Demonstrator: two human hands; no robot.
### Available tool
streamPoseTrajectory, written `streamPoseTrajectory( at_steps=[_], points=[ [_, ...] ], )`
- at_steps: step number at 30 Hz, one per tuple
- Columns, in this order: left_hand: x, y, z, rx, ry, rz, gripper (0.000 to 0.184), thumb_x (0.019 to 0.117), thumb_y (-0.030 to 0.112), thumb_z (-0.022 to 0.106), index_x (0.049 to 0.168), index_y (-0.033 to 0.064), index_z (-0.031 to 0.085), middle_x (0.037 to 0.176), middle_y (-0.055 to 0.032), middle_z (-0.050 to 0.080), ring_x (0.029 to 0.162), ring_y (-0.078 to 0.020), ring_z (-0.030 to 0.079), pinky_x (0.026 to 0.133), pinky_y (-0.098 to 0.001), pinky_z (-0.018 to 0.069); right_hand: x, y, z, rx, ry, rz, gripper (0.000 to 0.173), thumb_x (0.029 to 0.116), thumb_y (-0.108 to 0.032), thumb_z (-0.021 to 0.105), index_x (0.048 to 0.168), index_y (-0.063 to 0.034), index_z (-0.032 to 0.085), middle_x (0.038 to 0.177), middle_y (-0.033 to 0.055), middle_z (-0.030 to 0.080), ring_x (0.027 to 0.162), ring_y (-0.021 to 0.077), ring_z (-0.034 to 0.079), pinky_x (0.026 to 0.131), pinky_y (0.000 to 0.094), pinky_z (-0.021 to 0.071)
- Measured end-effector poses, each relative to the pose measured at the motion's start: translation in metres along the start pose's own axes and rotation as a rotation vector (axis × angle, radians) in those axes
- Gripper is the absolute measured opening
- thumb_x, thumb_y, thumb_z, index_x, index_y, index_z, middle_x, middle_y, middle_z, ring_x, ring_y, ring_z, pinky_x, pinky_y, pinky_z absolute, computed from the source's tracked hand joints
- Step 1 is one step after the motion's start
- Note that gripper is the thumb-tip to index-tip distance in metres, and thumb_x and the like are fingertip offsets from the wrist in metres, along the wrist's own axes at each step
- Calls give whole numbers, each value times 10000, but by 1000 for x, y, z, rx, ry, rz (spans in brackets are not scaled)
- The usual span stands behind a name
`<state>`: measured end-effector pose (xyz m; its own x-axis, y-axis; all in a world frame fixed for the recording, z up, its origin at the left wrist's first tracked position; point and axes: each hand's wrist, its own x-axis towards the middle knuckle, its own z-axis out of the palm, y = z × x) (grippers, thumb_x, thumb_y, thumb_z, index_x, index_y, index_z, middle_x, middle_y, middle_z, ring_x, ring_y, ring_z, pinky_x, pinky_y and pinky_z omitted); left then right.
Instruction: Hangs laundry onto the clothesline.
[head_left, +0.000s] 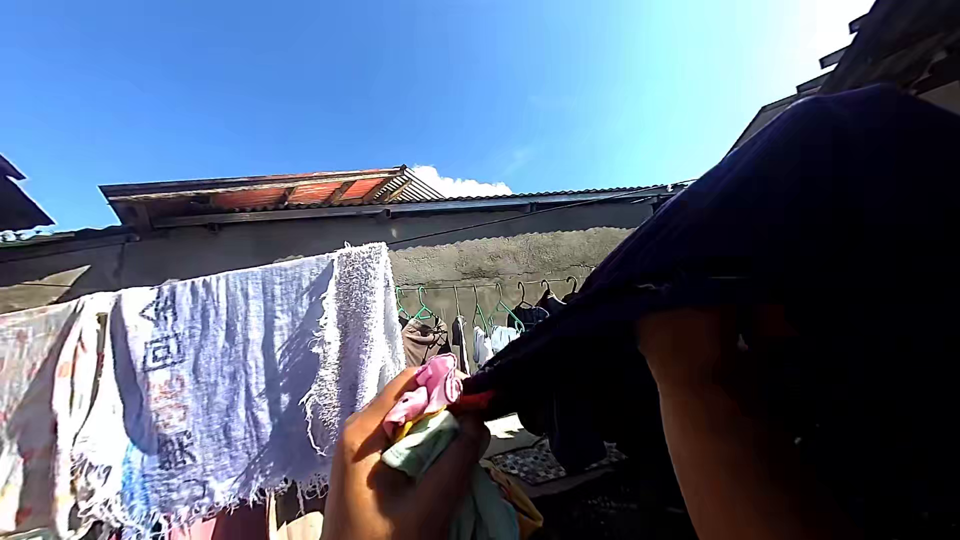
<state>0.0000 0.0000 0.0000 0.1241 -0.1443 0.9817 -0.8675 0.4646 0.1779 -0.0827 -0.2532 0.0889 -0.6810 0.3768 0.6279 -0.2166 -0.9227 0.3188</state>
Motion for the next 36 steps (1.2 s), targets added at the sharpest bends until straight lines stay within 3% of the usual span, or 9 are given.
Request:
streamPoseTrajectory(
  at_steps=[4,8,17,21,23,25,27,31,36],
  points=[
    [-5,-8,-6,-18,128,-263,210,807,64,702,1008,30,654,827,56,706,759,-18,691,711,-215,610,84,-28,52,-13,-962,81,450,1021,-472,475,1335,-216,671,1420,101,608,1361,404,497,1044,772,303],
    [-12,-22,-7,65,51,-452,227,765,122,689,979,49,664,800,66,680,734,12,662,681,-199,575,89,-22,72,118,-1391,90,482,1075,-531,394,1155,-236,766,1115,62,737,1104,287,669,901,655,466],
    [-27,-15,-9,-14,27,-460,292,747,215,755,985,77,657,785,63,679,713,-7,671,647,-208,583,81,-31,54,269,-1273,28,327,1056,-391,521,1262,-266,742,1225,3,733,1162,209,669,970,575,493],
    [-47,-21,-14,-152,128,-356,497,794,172,749,1223,-39,612,893,25,718,795,-31,699,733,-212,605,72,-41,47,253,-1188,-66,412,1043,-381,531,1432,-281,623,1430,-6,629,1373,261,531,1112,719,260],
    [-72,-27,-18,-321,216,-275,405,845,139,766,1179,-14,598,916,5,726,803,-69,709,750,-256,621,66,-51,23,287,-1001,-43,436,1038,-335,511,1448,-214,598,1482,23,585,1451,281,458,1176,753,143],
    [-103,-35,-26,-473,257,-253,380,897,198,780,1210,51,621,933,-56,749,787,-149,735,739,-335,641,52,-72,-22,369,-799,185,362,1053,-293,509,1352,-139,641,1333,12,664,1274,140,588,1128,417,421],
    [-130,-35,-29,-515,298,-349,358,944,247,740,1226,79,597,913,-49,757,777,-162,745,737,-344,645,22,-100,-81,541,-785,485,274,1046,-289,535,1240,-130,646,1101,-32,685,964,79,671,835,273,592],
    [-158,-40,-24,-432,470,-678,232,1017,98,508,1195,-48,538,816,-65,734,696,-156,734,663,-328,644,-47,-159,-161,895,-1170,943,260,1032,-237,625,981,5,706,878,63,721,811,69,694,753,260,603],
    [-171,-63,-25,-282,604,-1097,315,1105,179,391,1236,-30,587,856,-86,708,750,-138,717,707,-311,625,-122,-218,-173,797,-1591,1129,404,946,-306,740,1101,60,665,977,197,666,805,260,675,731,422,590]
  ],
)
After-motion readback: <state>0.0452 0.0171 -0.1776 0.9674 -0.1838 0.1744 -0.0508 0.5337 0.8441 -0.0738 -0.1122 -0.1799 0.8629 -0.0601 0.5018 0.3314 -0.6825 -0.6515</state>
